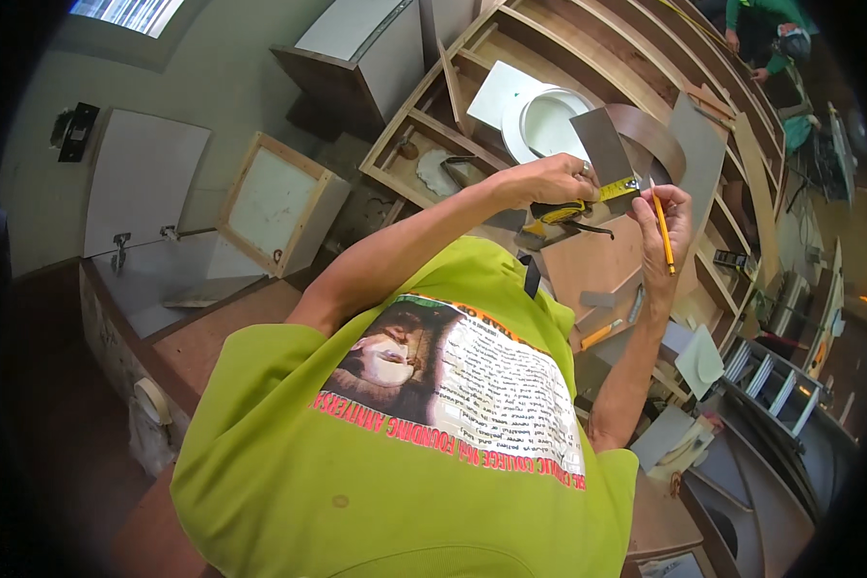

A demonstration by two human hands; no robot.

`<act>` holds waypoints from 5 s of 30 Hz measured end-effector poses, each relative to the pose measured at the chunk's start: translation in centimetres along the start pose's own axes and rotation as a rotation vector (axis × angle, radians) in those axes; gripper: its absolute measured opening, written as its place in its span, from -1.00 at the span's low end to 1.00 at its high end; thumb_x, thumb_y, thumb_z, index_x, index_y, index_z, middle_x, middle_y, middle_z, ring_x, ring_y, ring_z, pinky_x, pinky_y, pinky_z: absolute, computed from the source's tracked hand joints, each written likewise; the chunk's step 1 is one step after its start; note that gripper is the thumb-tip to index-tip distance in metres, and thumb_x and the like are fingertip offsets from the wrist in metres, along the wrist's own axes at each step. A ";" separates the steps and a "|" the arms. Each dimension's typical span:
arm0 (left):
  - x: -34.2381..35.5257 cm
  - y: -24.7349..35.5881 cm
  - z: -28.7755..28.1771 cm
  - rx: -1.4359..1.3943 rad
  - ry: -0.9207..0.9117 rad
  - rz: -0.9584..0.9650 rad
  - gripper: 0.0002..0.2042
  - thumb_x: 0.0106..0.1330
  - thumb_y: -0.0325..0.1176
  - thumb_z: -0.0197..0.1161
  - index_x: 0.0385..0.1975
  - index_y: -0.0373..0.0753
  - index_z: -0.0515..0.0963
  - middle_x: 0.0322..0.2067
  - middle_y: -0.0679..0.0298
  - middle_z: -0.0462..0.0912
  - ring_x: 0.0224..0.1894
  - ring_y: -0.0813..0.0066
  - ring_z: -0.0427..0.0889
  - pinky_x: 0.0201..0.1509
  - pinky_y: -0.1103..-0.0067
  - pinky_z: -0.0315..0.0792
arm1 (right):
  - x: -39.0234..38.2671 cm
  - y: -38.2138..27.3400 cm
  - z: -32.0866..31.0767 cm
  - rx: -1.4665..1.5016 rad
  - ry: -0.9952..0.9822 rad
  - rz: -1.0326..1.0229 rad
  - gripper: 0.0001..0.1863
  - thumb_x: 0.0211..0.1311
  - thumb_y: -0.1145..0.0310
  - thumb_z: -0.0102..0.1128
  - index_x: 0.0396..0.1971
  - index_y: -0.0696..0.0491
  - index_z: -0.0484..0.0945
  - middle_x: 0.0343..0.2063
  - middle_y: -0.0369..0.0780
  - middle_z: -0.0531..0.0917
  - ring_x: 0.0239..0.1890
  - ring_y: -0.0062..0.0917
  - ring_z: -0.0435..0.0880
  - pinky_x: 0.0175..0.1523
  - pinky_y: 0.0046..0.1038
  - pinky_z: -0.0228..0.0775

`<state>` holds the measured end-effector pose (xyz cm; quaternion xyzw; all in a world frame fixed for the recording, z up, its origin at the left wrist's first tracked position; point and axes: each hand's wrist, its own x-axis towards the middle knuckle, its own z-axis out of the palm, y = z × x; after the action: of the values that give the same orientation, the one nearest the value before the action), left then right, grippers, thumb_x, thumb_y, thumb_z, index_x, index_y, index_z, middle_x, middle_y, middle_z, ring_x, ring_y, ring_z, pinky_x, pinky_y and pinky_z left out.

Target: The person measures strips of laminate material using a tape measure and pencil, then cuts the pieces using a utility knife. The person then fits the cut pieces against a wooden frame in a renovation environment.

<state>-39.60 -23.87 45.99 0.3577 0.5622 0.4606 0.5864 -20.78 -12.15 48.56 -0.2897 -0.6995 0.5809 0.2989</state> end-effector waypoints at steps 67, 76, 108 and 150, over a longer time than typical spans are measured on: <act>4.1 -4.0 0.6 0.122 0.206 0.056 -0.64 0.31 -0.22 0.16 -0.17 -0.48 0.60 -0.40 0.12 0.69 -0.33 0.41 0.62 -0.23 0.43 0.50 | 2.4 -0.4 -2.9 -0.020 -0.112 -0.101 -0.80 0.33 0.47 0.19 -0.09 0.10 0.49 -0.30 -0.36 0.56 -0.23 -0.73 0.53 -0.09 -0.59 0.43; 3.6 3.1 2.7 0.229 -0.043 -0.026 -0.69 0.28 -0.26 0.19 -0.24 -0.46 0.56 -0.39 0.19 0.66 -0.40 0.53 0.57 -0.31 0.58 0.45 | -0.4 1.1 -2.7 0.127 0.153 0.012 -0.76 0.24 0.44 0.29 -0.14 0.07 0.46 -0.37 -0.40 0.50 -0.33 -0.79 0.48 -0.22 -0.70 0.40; 24.3 -22.9 26.1 0.557 -0.117 -0.369 -0.66 0.31 -0.14 0.20 -0.41 -0.38 0.62 -0.54 0.11 0.64 -0.49 0.43 0.57 -0.42 0.40 0.43 | -14.1 32.9 -23.9 0.484 0.436 0.468 -0.81 0.27 0.41 0.24 -0.16 0.08 0.52 -0.31 -0.38 0.55 -0.30 -0.74 0.53 -0.17 -0.61 0.46; 31.1 -48.8 19.1 0.312 -0.080 -0.672 -0.61 0.14 -0.09 0.31 -0.28 -0.35 0.66 -0.33 0.03 0.72 -0.21 0.18 0.70 -0.07 0.40 0.49 | -12.4 54.6 -16.1 0.483 0.372 0.865 -0.72 0.22 0.56 0.27 -0.08 0.10 0.48 -0.25 -0.28 0.58 -0.18 -0.62 0.58 -0.03 -0.56 0.51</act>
<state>-15.72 -8.26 -7.89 0.2559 0.6882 0.1369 0.6649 2.62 -2.59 -3.94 -0.5728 -0.2974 0.7345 0.2095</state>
